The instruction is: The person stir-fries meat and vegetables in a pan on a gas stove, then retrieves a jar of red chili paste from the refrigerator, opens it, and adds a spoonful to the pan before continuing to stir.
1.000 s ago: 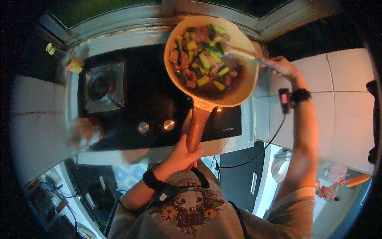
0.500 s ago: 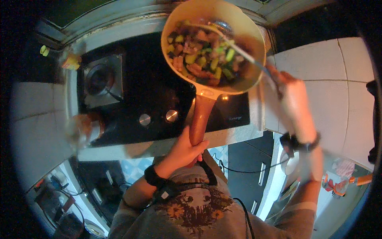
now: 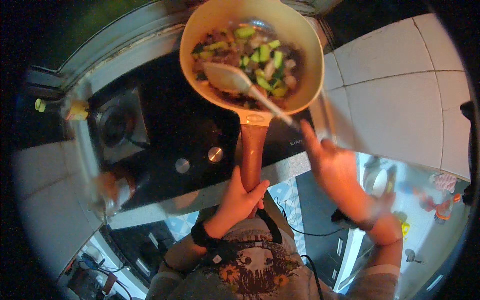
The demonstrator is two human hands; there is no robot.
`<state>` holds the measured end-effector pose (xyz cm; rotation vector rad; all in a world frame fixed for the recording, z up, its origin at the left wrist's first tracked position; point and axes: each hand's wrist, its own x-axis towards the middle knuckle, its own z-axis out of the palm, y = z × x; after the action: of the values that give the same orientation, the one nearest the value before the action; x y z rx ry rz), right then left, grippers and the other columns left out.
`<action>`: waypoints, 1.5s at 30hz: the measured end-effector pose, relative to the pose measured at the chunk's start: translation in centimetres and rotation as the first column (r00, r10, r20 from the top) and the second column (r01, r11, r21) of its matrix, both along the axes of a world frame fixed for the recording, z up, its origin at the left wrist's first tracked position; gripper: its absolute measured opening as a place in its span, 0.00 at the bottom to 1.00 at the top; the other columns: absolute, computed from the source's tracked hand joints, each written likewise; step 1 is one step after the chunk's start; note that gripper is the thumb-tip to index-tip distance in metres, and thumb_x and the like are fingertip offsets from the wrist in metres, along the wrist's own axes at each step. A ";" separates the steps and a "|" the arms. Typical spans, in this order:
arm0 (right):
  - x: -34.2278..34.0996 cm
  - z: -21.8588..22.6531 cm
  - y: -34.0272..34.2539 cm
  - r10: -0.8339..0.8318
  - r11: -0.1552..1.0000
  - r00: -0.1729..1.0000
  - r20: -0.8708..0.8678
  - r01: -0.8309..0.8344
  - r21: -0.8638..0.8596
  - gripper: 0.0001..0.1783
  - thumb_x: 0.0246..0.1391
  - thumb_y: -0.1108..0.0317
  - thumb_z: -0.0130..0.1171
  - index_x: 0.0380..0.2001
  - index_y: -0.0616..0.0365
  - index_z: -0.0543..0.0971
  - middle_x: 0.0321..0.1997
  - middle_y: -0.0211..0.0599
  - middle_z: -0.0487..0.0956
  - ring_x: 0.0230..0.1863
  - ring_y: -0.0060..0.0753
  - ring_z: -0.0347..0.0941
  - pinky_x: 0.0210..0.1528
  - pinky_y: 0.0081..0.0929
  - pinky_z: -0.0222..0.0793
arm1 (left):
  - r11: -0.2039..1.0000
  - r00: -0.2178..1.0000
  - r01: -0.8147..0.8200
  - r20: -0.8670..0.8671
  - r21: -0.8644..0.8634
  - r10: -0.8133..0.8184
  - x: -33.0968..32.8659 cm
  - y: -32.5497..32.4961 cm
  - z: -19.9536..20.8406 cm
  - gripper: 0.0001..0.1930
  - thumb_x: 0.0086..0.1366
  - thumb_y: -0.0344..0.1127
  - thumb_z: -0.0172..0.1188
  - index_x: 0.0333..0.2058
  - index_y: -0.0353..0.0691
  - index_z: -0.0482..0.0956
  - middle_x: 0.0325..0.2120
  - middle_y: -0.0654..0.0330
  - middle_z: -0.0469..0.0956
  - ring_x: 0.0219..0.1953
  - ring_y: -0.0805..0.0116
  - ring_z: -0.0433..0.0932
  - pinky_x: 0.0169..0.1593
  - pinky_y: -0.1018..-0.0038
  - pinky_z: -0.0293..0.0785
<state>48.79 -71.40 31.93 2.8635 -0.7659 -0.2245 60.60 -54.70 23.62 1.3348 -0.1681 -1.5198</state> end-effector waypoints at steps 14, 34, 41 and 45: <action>0.3 0.8 -8.9 -0.280 0.932 0.949 0.146 0.306 -0.196 0.23 0.54 0.67 0.48 0.55 0.42 0.68 0.21 0.36 0.75 0.20 0.40 0.73 0.22 0.36 0.69 | 0.997 0.996 0.080 -0.029 -0.009 -0.080 0.6 -0.2 0.6 0.20 0.60 0.29 0.57 0.46 0.38 0.56 0.21 0.61 0.69 0.16 0.72 0.71 0.21 0.76 0.68; -1.8 5.2 3.1 -0.073 0.980 0.994 0.081 0.056 0.192 0.36 0.38 0.73 0.54 0.57 0.53 0.67 0.15 0.31 0.63 0.12 0.30 0.65 0.12 0.29 0.61 | 0.996 1.000 0.021 -0.018 -0.086 -0.022 0.2 -0.1 0.2 0.20 0.59 0.28 0.58 0.46 0.37 0.58 0.20 0.61 0.69 0.15 0.71 0.70 0.21 0.75 0.69; 0.4 0.3 -1.5 -0.084 0.996 0.996 0.024 0.084 -0.008 0.24 0.53 0.65 0.53 0.55 0.46 0.68 0.15 0.39 0.72 0.11 0.39 0.68 0.12 0.36 0.64 | 0.998 1.000 0.024 0.010 -0.055 -0.023 0.0 0.0 0.2 0.20 0.59 0.30 0.58 0.46 0.38 0.58 0.20 0.61 0.69 0.15 0.71 0.71 0.21 0.74 0.69; 0.1 -1.9 -6.0 -0.066 0.994 0.986 0.154 0.077 -0.071 0.22 0.52 0.65 0.53 0.53 0.43 0.71 0.18 0.39 0.74 0.15 0.40 0.71 0.16 0.36 0.67 | 0.997 0.999 0.053 0.000 -0.047 -0.053 0.1 0.0 0.1 0.20 0.60 0.30 0.58 0.46 0.39 0.57 0.20 0.61 0.70 0.16 0.71 0.71 0.21 0.74 0.69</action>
<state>48.85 -77.38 29.98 2.8077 -0.8860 0.0146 60.69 -54.66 23.74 1.3007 -0.2387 -1.5521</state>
